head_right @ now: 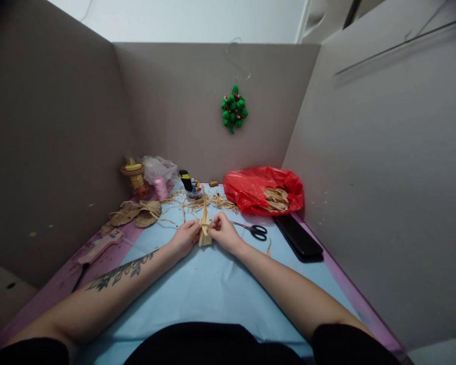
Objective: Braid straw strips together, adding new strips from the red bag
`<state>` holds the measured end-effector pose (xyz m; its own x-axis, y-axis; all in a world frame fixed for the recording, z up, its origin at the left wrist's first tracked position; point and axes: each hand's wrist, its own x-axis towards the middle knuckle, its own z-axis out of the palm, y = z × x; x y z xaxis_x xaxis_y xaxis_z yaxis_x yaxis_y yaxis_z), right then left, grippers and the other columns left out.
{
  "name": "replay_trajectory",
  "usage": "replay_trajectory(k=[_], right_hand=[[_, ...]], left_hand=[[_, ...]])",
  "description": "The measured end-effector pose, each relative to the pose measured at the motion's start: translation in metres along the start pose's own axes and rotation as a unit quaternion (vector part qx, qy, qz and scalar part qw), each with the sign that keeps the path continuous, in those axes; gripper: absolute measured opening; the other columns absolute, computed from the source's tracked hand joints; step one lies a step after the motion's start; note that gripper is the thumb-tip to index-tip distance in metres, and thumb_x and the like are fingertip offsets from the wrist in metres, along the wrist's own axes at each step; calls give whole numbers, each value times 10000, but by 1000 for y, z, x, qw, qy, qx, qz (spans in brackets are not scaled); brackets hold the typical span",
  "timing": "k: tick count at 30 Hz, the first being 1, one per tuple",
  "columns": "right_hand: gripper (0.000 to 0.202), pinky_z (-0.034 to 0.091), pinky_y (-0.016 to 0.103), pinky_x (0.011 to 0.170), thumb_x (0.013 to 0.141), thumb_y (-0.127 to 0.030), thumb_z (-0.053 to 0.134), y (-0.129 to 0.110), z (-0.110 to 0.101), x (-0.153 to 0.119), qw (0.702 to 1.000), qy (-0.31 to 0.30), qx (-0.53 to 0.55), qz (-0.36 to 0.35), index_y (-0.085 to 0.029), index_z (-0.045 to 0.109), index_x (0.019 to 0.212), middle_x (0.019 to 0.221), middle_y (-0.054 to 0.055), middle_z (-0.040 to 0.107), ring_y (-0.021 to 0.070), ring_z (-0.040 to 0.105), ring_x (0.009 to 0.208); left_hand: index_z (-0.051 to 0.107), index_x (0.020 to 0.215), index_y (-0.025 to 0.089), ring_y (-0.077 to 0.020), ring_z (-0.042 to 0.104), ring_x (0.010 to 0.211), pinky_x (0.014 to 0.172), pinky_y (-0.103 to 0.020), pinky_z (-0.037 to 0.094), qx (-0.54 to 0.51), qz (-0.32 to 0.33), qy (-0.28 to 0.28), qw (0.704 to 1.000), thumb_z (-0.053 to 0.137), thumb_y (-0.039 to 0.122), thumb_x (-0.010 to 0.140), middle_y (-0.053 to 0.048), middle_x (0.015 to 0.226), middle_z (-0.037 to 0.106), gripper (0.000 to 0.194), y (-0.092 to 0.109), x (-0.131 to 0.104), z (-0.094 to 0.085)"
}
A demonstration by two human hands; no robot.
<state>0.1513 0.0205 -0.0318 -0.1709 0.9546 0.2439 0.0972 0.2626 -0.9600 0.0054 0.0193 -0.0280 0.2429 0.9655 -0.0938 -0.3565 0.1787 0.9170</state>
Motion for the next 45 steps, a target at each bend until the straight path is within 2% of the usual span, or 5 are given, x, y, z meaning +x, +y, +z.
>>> replay_trajectory(k=[18,25,30,39,45], right_hand=[[205,360,194,514,603,-170,512,14,-17,15,996,66,-55,-27,-208,357,733,611,-76,448,82,449,541],[162,335,189,446,537,-136,480,17,-54,27,974,179,-125,54,-203,381,645,515,-78,411,83,422,467],[183,331,191,381,519,-116,471,21,-57,29,974,169,-87,121,-207,369,640,444,-93,389,85,428,379],[171,315,173,360,550,-117,527,-4,-32,9,976,-120,-100,149,-177,478,702,478,-74,470,69,432,371],[128,345,187,436,625,-222,611,-24,-30,-1,969,-187,-95,133,-163,541,715,562,-38,520,69,445,459]], left_hand=[[551,565,120,-66,441,428,431,-185,311,9,24,0,1000,616,282,646,11,493,537,193,16,-2,2],[559,633,124,-37,512,523,535,-131,420,-163,204,87,961,589,120,681,21,589,583,56,110,10,-27],[552,669,142,-55,522,509,512,-150,429,-223,269,147,925,554,126,742,29,561,591,75,159,4,-49],[583,636,115,-88,513,570,555,-191,410,21,109,45,993,655,283,621,-3,604,570,183,64,2,-9],[578,661,127,-107,530,639,673,-238,428,73,79,6,994,631,329,651,-8,666,582,209,29,-4,-6]])
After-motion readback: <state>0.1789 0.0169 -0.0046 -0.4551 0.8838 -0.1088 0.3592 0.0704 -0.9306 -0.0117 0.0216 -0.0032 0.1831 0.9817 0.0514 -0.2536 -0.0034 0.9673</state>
